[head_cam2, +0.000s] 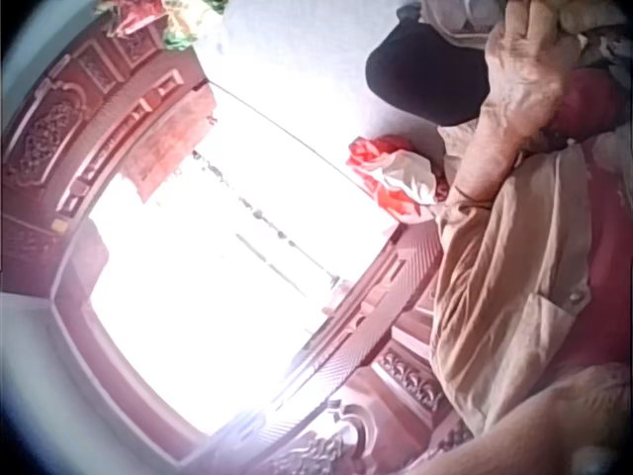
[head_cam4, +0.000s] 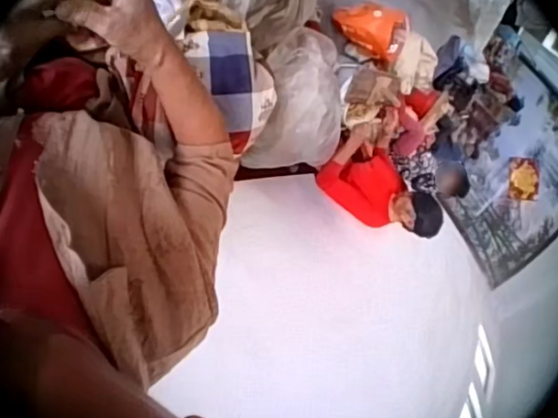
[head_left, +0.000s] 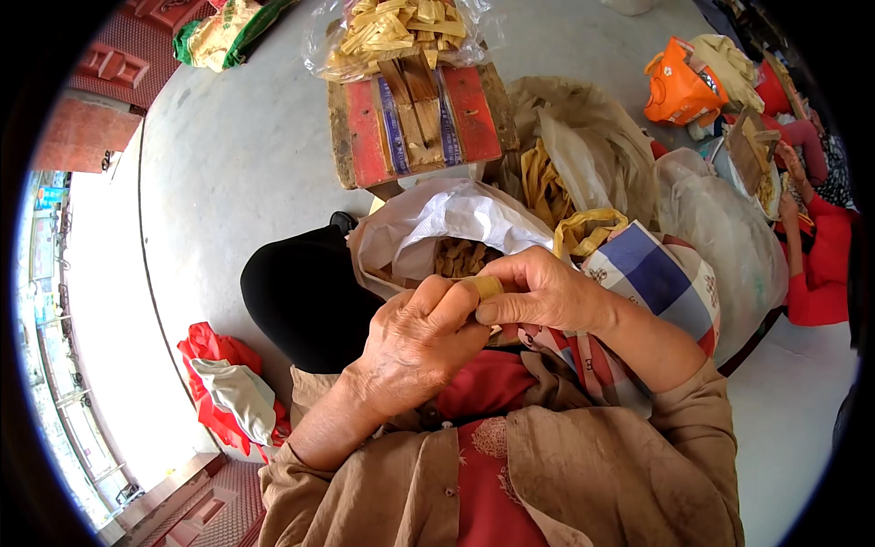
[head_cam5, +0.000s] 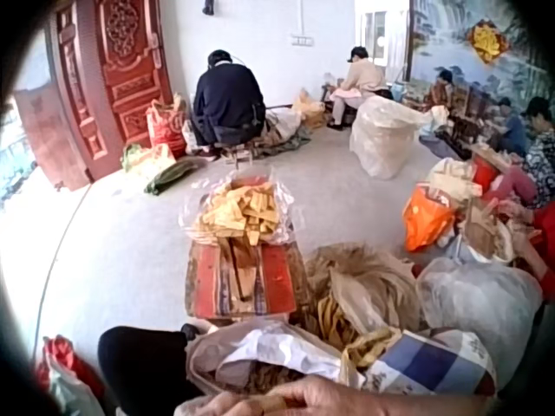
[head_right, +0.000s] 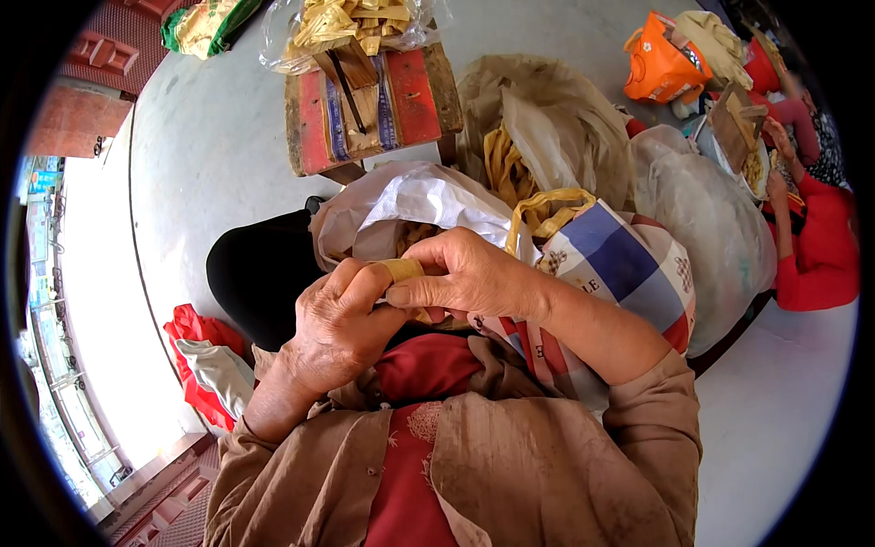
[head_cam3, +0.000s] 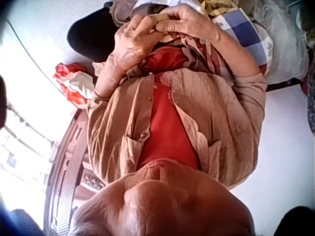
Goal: The person sits on the floor and repeatedly picks up dried yellow strips from a white bag. They fold each strip into a smaller shape by hand and place it into a clear plastic bag resting on a wooden box. The process is repetitive and involves handling the items one at a time.
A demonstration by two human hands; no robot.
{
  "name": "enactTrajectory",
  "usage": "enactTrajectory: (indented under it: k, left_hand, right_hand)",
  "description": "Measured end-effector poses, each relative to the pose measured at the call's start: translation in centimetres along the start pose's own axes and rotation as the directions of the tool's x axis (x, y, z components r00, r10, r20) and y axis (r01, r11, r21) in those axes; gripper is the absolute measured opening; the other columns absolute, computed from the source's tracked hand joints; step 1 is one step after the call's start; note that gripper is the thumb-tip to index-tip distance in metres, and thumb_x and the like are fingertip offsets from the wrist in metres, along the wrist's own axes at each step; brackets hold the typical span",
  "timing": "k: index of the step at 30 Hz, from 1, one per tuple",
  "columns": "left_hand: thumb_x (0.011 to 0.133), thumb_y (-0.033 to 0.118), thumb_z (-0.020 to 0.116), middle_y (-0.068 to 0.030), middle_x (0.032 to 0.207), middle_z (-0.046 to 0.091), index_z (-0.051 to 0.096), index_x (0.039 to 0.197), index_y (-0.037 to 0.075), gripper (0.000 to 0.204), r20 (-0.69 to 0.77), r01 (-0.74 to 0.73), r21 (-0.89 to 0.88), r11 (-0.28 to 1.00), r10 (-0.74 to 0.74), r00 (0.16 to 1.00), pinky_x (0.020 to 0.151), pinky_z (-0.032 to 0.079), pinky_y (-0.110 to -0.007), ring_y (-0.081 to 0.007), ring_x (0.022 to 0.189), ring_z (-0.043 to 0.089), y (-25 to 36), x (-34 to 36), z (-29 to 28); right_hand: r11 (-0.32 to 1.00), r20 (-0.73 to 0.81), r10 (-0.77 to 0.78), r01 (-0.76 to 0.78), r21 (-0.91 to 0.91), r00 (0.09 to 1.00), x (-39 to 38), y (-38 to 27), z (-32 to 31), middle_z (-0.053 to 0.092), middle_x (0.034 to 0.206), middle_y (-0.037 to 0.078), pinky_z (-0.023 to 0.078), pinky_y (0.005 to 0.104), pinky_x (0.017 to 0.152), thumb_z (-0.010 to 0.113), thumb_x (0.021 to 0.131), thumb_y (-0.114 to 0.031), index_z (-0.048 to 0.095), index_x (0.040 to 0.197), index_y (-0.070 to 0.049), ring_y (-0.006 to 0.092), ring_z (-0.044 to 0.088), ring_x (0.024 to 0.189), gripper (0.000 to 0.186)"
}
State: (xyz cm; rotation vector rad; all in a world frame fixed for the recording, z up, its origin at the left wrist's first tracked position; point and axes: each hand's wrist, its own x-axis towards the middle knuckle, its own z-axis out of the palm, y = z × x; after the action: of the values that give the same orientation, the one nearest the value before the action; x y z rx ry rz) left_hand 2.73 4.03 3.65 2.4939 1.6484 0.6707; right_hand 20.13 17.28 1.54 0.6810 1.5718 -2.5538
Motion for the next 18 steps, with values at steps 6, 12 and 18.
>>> enactTrajectory:
  k: [6,12,18]
  left_hand:
    - [0.067,0.014,0.078,-0.0067,0.119,0.066,0.072,0.079,0.013,0.014,-0.364,-0.007,0.229,0.973,0.092,0.927,0.088,0.056,-0.041,-0.0236,0.106,0.064,0.3,0.0,1.0]
    - [0.074,0.013,0.074,-0.0123,0.138,0.062,0.077,0.086,0.016,0.012,-0.478,0.298,0.008,0.954,-0.258,0.839,0.118,0.027,-0.054,-0.0319,0.135,0.051,-0.5,-0.5,1.4]
    - [0.071,0.008,0.075,-0.0051,0.119,0.068,0.075,0.095,0.013,0.024,-0.425,0.196,-0.073,0.978,-0.208,0.881,0.097,0.050,-0.039,-0.0188,0.092,0.068,-0.9,-2.2,1.6]
  right_hand:
    - [0.910,-0.091,-0.111,0.138,0.391,0.990,-0.1,1.2,1.2,0.061,0.077,-0.002,0.036,0.0184,0.050,0.071,0.097,-0.024,0.070,0.102,-0.006,0.0023,0.046,0.059,0.019]
    - [0.926,0.011,-0.203,0.188,0.328,0.979,0.2,1.3,0.8,0.062,0.091,-0.002,0.042,0.0188,0.065,0.071,0.095,-0.013,0.067,0.104,-0.003,0.0039,0.053,0.076,0.014]
    - [0.953,-0.207,-0.302,0.301,-0.041,0.930,0.9,1.6,0.1,0.062,0.099,0.000,0.051,0.0239,0.086,0.066,0.089,0.003,0.062,0.107,-0.002,0.0065,0.058,0.091,0.018]
